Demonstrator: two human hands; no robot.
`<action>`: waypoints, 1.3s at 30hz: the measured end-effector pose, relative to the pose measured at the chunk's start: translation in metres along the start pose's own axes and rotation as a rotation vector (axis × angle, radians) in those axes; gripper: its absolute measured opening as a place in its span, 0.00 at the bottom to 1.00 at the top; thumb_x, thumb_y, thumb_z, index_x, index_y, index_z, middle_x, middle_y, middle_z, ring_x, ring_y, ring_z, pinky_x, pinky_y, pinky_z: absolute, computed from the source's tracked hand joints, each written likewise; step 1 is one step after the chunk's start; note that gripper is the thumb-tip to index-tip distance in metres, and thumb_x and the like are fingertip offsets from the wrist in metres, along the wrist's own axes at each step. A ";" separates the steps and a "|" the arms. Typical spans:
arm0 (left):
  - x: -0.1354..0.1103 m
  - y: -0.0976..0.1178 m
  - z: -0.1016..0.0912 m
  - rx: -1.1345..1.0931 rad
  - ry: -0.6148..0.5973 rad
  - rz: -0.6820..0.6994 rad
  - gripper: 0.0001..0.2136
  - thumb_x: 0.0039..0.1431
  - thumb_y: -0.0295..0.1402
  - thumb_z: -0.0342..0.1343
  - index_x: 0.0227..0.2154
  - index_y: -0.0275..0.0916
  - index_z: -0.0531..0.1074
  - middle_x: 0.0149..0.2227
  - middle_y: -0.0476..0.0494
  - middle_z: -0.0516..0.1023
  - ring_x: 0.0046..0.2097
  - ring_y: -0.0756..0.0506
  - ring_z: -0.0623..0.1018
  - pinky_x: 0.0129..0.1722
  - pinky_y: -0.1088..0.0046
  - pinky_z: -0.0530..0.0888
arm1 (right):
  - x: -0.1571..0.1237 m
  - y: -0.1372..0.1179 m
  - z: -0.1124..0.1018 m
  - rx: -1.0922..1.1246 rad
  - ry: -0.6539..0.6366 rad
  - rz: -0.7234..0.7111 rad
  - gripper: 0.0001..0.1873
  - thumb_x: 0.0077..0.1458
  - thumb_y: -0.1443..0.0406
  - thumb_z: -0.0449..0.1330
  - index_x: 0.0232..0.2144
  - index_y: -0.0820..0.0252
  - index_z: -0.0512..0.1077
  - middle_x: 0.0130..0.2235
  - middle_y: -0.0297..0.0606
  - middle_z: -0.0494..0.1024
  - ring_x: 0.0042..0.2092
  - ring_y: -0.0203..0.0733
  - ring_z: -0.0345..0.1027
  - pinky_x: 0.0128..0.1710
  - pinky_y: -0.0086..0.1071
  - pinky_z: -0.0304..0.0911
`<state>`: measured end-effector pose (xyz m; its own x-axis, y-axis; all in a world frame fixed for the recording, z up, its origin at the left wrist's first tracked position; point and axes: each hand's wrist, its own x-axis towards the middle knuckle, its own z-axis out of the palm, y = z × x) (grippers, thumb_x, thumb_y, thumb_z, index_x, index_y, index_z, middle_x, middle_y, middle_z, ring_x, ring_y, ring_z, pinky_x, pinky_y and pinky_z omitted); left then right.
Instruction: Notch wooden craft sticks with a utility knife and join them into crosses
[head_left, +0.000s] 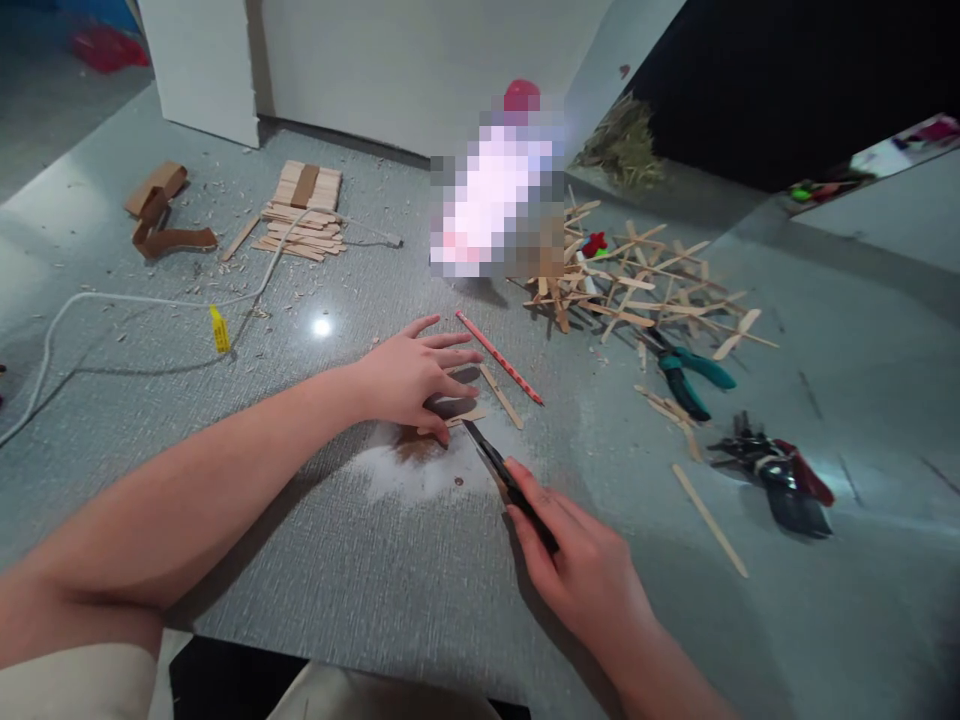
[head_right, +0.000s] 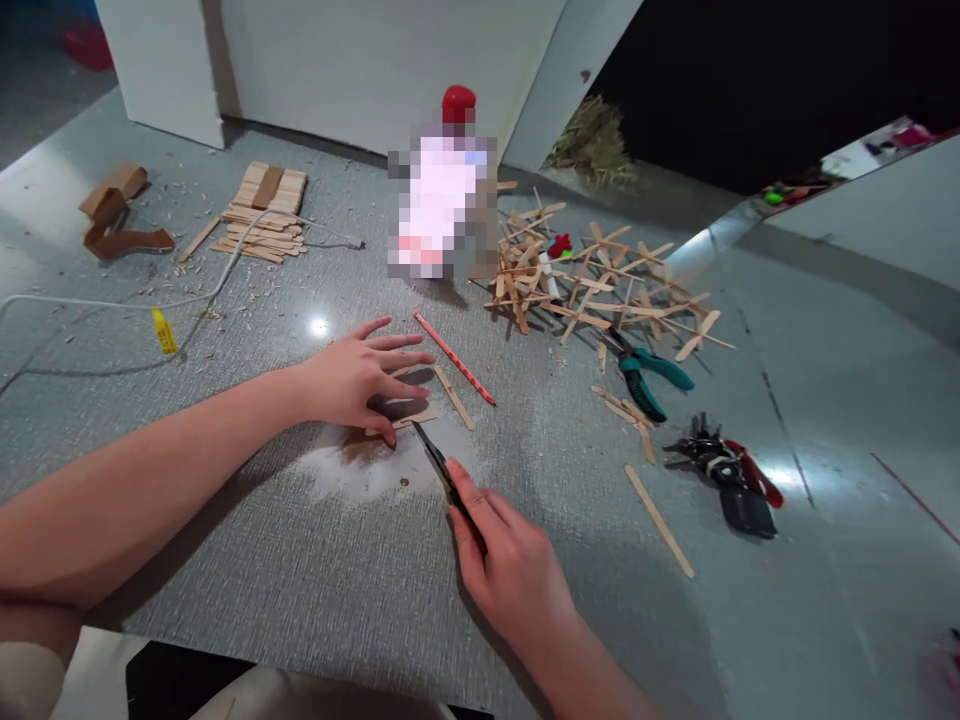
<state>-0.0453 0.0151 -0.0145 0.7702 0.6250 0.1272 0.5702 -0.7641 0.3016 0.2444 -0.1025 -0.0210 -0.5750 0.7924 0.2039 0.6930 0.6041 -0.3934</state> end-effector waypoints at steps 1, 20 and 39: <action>0.001 0.000 0.000 0.013 0.024 0.013 0.18 0.58 0.51 0.65 0.46 0.48 0.81 0.62 0.43 0.74 0.67 0.34 0.68 0.68 0.46 0.52 | -0.001 0.001 -0.001 -0.007 0.010 0.017 0.28 0.69 0.67 0.53 0.68 0.57 0.60 0.42 0.43 0.82 0.34 0.42 0.78 0.32 0.31 0.73; -0.002 0.050 -0.005 0.320 -0.035 -0.049 0.07 0.58 0.23 0.54 0.26 0.37 0.73 0.27 0.44 0.75 0.27 0.45 0.74 0.22 0.70 0.60 | 0.003 0.008 -0.010 0.070 0.078 0.174 0.31 0.68 0.68 0.52 0.71 0.56 0.54 0.57 0.47 0.79 0.53 0.48 0.78 0.49 0.39 0.76; -0.002 0.045 0.017 0.299 0.181 -0.205 0.13 0.66 0.27 0.48 0.29 0.38 0.75 0.29 0.44 0.77 0.29 0.47 0.75 0.25 0.70 0.63 | 0.014 -0.003 -0.003 0.127 0.071 0.143 0.33 0.67 0.70 0.52 0.71 0.53 0.53 0.54 0.45 0.80 0.49 0.45 0.79 0.45 0.36 0.77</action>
<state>-0.0158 -0.0232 -0.0170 0.5842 0.7671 0.2650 0.7855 -0.6166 0.0531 0.2354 -0.0930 -0.0137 -0.4391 0.8762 0.1988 0.7023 0.4727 -0.5323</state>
